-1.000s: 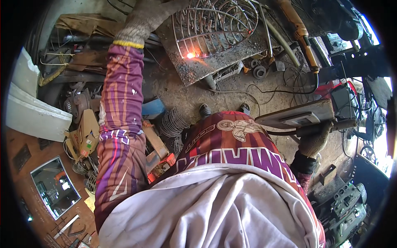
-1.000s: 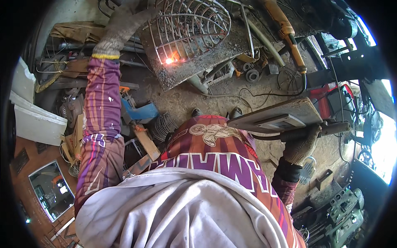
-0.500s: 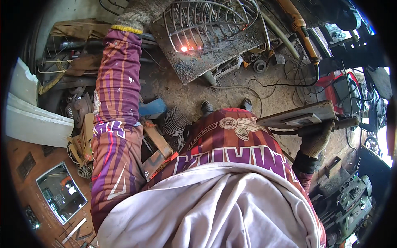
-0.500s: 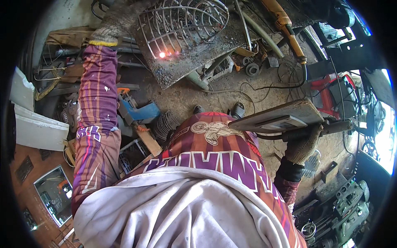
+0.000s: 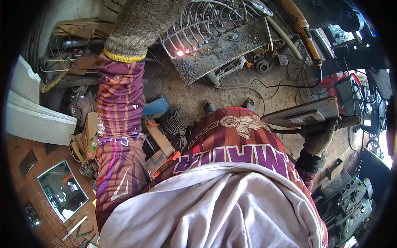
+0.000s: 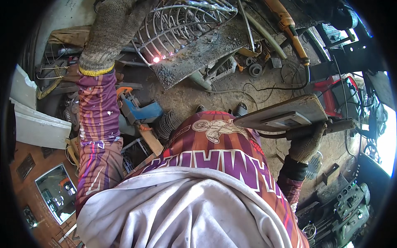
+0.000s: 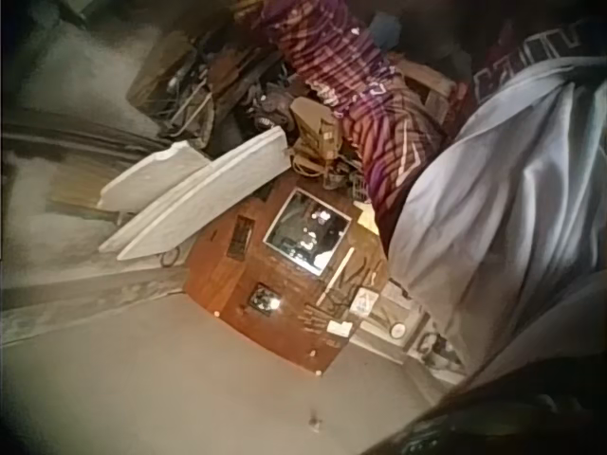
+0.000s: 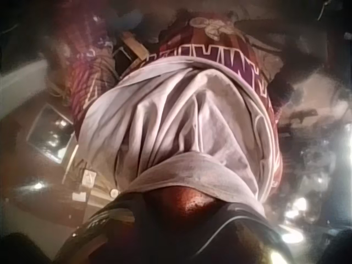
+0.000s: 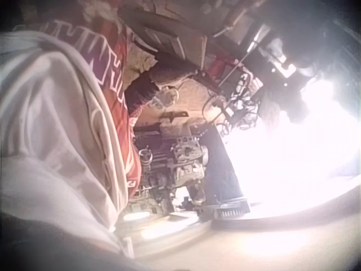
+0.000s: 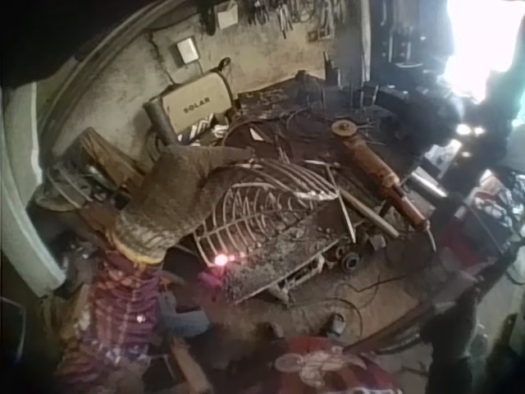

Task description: The person welds metal components by holding a welding mask in one hand to protect their eyes and applying a welding torch with the other hand to fuse pieces of a curved metal structure on a workshop table.

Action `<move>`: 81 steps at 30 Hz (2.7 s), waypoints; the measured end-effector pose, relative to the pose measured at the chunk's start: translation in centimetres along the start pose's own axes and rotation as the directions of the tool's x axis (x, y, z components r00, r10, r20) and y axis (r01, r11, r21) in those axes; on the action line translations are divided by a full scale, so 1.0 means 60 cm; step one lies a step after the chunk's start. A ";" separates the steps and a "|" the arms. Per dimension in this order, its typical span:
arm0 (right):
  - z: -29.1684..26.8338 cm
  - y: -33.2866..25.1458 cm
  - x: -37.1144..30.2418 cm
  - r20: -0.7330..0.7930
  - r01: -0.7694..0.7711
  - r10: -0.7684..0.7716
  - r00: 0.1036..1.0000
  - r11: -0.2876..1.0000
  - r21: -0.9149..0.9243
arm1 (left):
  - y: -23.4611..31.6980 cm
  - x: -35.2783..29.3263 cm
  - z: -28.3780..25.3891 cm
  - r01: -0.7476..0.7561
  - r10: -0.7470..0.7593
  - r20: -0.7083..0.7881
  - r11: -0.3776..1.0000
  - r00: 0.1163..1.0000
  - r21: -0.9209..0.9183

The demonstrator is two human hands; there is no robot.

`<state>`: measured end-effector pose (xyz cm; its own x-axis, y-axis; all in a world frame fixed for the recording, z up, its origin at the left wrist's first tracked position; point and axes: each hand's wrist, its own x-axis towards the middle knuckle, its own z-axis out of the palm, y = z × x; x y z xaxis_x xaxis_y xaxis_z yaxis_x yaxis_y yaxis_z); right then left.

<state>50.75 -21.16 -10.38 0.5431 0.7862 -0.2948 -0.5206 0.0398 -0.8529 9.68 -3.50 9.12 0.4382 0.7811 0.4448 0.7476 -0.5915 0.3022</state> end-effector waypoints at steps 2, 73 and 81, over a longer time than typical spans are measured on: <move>0.002 0.002 0.001 -0.019 0.013 -0.014 1.000 1.000 -0.019 | 0.006 0.000 0.000 -0.005 0.006 -0.036 0.999 0.999 0.038; -0.027 0.014 -0.003 -0.023 -0.004 0.004 1.000 1.000 0.004 | 0.038 0.087 0.032 0.114 -0.331 0.513 0.906 0.792 0.409; -0.023 0.016 0.001 -0.011 -0.020 0.020 1.000 0.999 0.032 | 0.061 0.073 0.008 0.239 -0.436 0.522 0.884 0.733 0.402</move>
<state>51.18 -21.96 -11.82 0.5396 0.7800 -0.3170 -0.5520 0.0435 -0.8327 14.59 -2.14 11.76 0.2561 0.9349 -0.2457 0.9662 -0.2557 0.0342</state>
